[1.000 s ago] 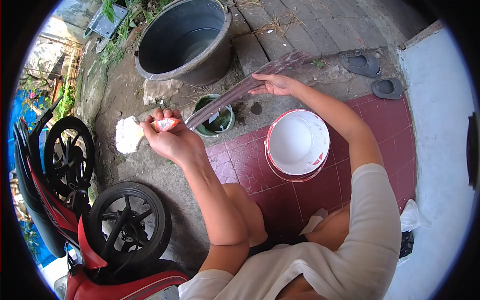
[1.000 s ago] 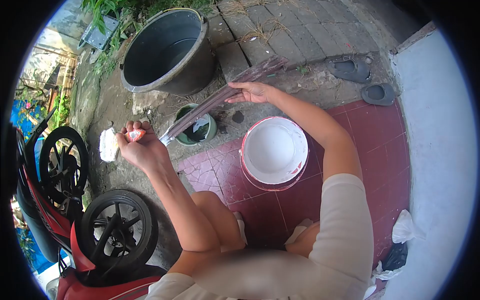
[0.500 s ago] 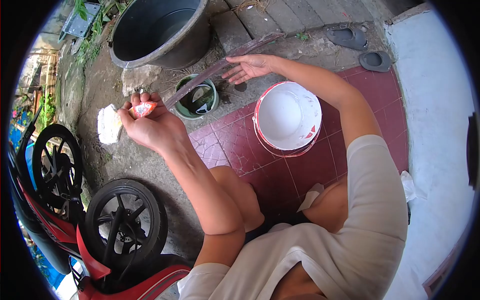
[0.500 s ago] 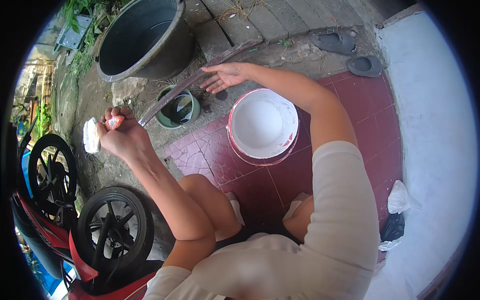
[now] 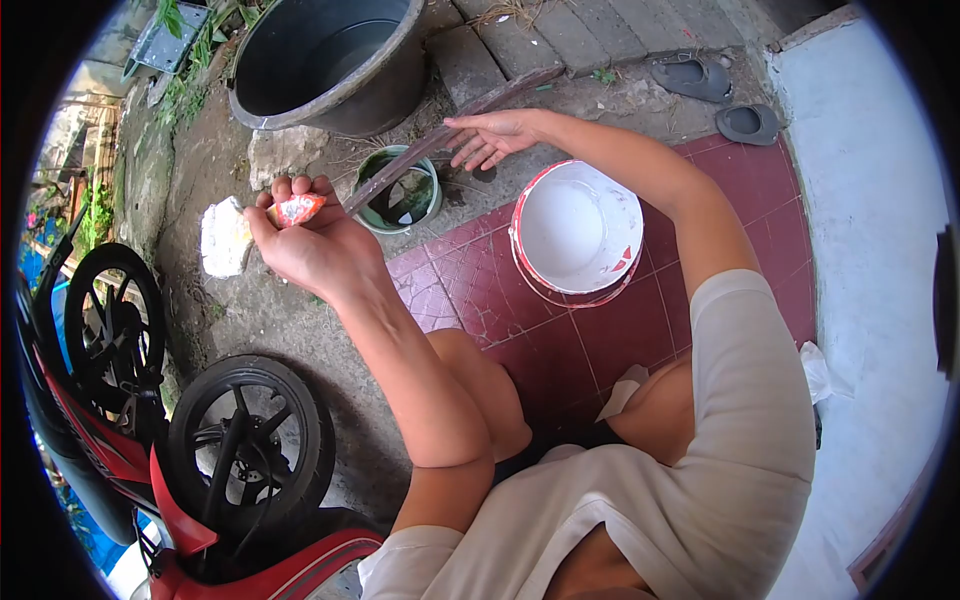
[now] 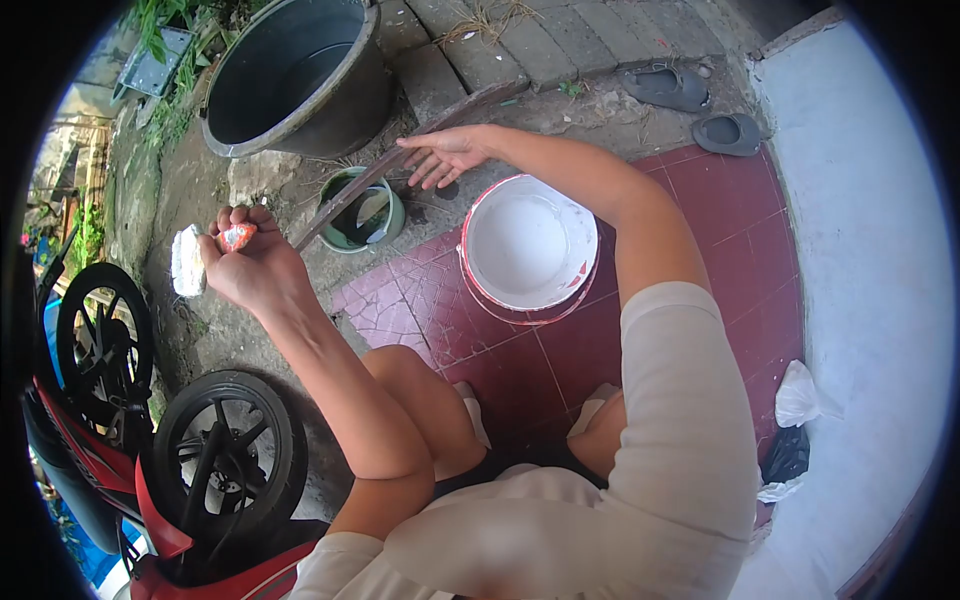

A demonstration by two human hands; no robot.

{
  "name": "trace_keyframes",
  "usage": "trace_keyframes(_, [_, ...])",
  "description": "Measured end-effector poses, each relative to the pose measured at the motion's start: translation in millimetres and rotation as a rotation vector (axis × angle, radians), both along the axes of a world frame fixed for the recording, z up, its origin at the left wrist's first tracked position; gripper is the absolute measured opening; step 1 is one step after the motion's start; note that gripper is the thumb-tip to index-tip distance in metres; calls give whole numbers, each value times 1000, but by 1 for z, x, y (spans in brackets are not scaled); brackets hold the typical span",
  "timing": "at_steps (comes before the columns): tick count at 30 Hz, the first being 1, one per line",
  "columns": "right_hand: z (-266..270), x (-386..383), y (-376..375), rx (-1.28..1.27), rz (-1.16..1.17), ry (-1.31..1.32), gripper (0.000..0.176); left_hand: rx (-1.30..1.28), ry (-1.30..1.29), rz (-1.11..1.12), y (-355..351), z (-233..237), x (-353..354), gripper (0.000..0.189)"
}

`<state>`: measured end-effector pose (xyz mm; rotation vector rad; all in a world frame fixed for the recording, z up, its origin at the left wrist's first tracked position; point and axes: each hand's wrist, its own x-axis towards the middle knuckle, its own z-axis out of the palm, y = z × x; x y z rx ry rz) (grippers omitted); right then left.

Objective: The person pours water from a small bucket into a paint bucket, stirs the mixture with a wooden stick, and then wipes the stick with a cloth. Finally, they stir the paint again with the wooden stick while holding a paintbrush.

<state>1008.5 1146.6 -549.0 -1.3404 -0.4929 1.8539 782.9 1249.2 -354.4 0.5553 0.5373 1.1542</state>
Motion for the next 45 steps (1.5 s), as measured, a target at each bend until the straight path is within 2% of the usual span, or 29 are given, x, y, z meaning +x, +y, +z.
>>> trace_keyframes(5, [17,-3,-10,-43,160,-175,116,-13,-36,-43,-2,-1,-1,28])
trace_keyframes(8, [41,0,-27,-42,191,-360,118,-4,-58,-86,-9,-1,1,26])
trace_keyframes(11, [69,13,-51,-67,94,-573,103,-66,-18,-79,-19,7,6,27])
trace_keyframes(14, [91,22,-100,50,-157,-1016,75,-42,-38,-106,-22,5,6,27])
trace_keyframes(17, [124,3,-187,35,-460,-1205,36,-48,-31,-126,-29,2,12,26])
trace_keyframes(18, [132,-13,-220,53,-524,-1190,32,-43,-28,-147,-32,1,14,25])
trace_keyframes(21, [148,-86,-314,-189,-694,-1020,49,-72,-10,-191,-46,5,18,24])
trace_keyframes(22, [138,-107,-352,-275,-667,-1001,49,-63,0,-234,-50,6,18,24])
trace_keyframes(23, [135,-132,-385,-420,-650,-933,45,-55,13,-272,-53,7,17,25])
trace_keyframes(25, [119,-187,-447,-596,-766,-775,36,-46,13,-383,-54,12,13,24])
trace_keyframes(26, [92,-219,-489,-557,-834,-809,33,-2,31,-452,-50,13,11,24])
trace_keyframes(28, [54,-284,-544,-690,-943,-781,34,82,84,-536,-36,17,7,26])
trace_keyframes(30, [-17,-354,-617,-600,-1000,-870,22,161,161,-573,-19,24,4,28])
trace_keyframes(33, [-27,-439,-637,-790,-1012,-777,22,298,231,-704,-3,35,-13,32])
trace_keyframes(36, [-17,-490,-640,-941,-1037,-661,21,378,432,-747,5,45,-22,38])
trace_keyframes(39, [-15,-531,-650,-1017,-1061,-572,21,545,668,-791,12,33,-34,41])
trace_keyframes(43, [-11,-577,-664,-1101,-1089,-488,21,580,849,-807,20,-33,-55,47])
trace_keyframes(45, [-9,-587,-667,-1132,-1101,-469,20,722,971,-770,26,-75,-62,53])
